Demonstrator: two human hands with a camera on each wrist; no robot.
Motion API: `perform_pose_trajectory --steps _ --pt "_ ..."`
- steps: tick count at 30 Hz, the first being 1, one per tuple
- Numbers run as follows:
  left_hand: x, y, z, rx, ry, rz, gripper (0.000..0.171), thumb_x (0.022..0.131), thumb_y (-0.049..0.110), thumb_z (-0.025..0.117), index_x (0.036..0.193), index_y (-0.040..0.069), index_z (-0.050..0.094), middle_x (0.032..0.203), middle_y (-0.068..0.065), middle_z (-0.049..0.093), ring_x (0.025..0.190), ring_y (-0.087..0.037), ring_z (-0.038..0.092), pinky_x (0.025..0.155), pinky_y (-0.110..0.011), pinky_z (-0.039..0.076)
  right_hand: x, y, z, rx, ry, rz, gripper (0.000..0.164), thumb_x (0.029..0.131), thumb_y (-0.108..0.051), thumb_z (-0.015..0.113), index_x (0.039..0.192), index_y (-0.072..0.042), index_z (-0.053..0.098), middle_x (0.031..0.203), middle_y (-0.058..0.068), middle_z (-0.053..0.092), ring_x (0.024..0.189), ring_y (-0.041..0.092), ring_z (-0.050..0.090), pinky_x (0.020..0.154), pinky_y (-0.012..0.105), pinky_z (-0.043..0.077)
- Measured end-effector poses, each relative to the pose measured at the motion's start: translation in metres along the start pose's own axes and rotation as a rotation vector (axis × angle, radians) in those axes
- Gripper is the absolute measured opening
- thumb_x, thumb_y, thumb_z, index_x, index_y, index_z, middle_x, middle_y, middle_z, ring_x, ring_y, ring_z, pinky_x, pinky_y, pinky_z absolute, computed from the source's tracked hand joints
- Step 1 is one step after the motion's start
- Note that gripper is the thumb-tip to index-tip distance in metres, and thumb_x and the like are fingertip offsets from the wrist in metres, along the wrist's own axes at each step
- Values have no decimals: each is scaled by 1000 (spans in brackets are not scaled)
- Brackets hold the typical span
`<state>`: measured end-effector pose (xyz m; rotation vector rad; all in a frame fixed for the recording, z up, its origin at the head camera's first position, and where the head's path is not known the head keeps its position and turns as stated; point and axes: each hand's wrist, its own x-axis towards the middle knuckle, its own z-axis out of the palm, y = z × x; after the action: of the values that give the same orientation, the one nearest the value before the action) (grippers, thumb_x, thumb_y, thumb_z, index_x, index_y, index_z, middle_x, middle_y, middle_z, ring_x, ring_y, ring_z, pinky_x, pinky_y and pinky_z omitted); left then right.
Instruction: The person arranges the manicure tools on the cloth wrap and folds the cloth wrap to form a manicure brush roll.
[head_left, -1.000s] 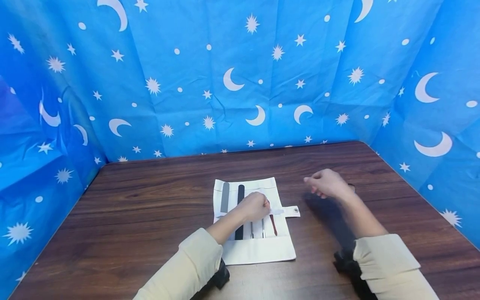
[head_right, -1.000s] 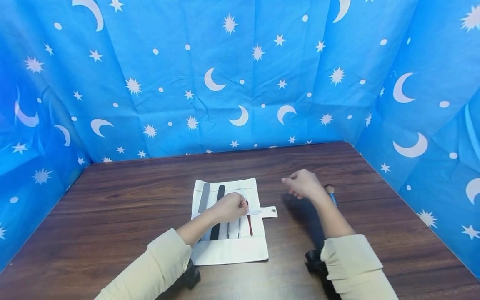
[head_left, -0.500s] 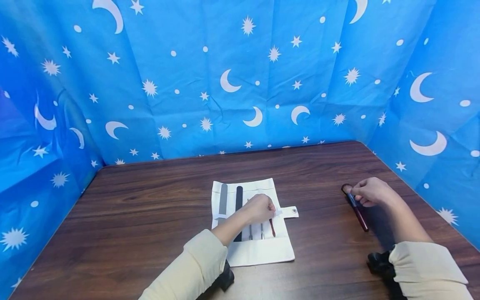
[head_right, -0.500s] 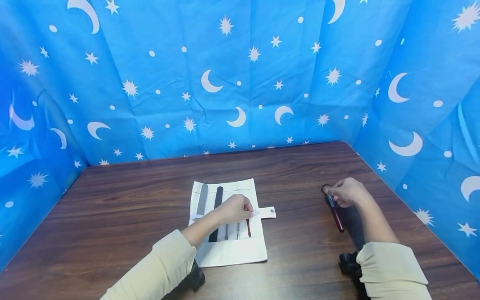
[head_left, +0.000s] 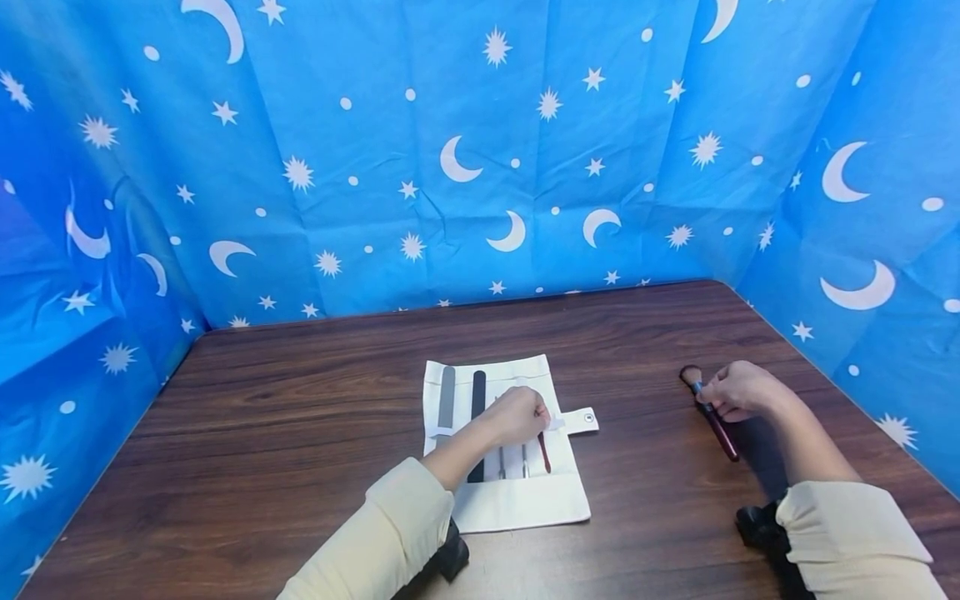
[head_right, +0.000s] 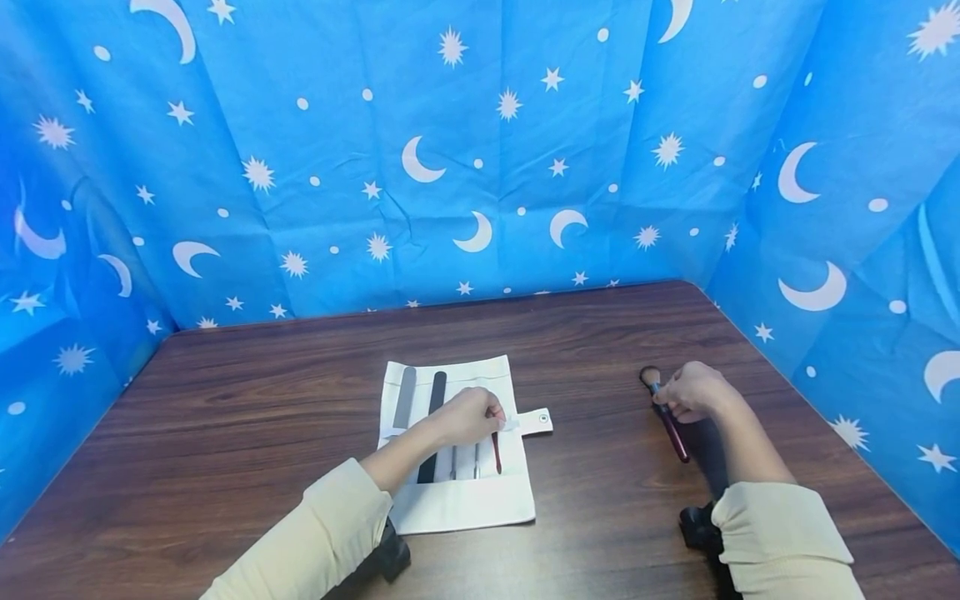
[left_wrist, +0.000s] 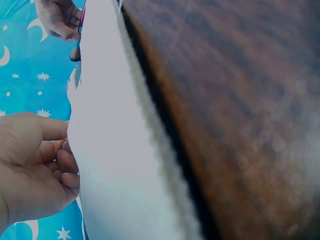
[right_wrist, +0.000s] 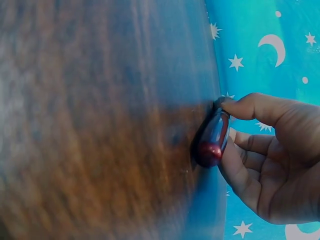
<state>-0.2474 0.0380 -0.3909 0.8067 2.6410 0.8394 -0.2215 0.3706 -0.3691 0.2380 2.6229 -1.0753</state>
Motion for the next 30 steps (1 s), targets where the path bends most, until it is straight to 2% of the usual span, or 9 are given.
perform_pose_trajectory --steps 5,11,16,20,21,24,27,28,30 --pt "-1 0 -1 -2 3 -13 12 87 6 58 78 6 66 63 3 54 52 -8 43 51 -21 35 1 -5 1 10 53 -20 23 84 -9 56 89 13 58 70 6 57 64 13 58 62 33 53" --pt "-1 -3 -2 -17 1 -18 12 88 6 58 78 6 65 63 3 54 52 -8 43 50 -21 35 2 -28 9 94 129 -128 33 85 -10 54 101 19 52 68 1 58 62 9 59 62 29 53" --pt "-2 -5 -2 -11 7 -12 13 88 5 57 77 6 65 62 3 53 51 -8 43 49 -20 35 8 -60 27 295 161 -222 37 88 -8 52 108 23 46 71 3 59 62 6 59 63 28 53" --pt "-1 -4 -1 -2 3 -5 14 88 5 57 78 5 66 63 3 54 50 -8 42 49 -20 35 16 -82 47 458 183 -280 36 87 -7 55 106 22 46 73 6 59 62 8 60 65 28 53" --pt "0 -4 -1 2 0 -2 14 88 4 56 78 5 66 63 3 54 50 -8 42 49 -19 35 27 -78 52 543 157 -326 34 85 -8 58 104 19 50 73 7 60 62 9 60 64 28 53" --pt "1 -2 -1 14 -6 7 15 88 5 57 77 5 67 62 4 53 50 -7 42 49 -19 35 33 -91 67 622 156 -329 31 84 -8 58 101 17 51 73 7 60 61 11 61 64 29 53" --pt "2 -2 -1 26 -3 9 16 88 5 57 75 6 67 59 5 52 50 -7 41 49 -19 34 39 -104 81 642 143 -308 30 84 -6 58 102 17 51 74 8 61 61 11 62 64 28 53" --pt "2 -2 -1 31 1 10 17 88 5 57 73 6 67 58 5 51 49 -7 41 49 -19 34 33 -116 84 588 163 -261 31 84 -5 54 104 19 48 75 9 61 62 11 62 66 29 52" --pt "2 -2 -2 36 4 6 20 88 6 57 70 6 65 55 6 47 48 -7 39 48 -19 32 37 -122 92 555 149 -250 31 85 -4 54 105 19 49 76 12 62 63 12 63 66 29 52"
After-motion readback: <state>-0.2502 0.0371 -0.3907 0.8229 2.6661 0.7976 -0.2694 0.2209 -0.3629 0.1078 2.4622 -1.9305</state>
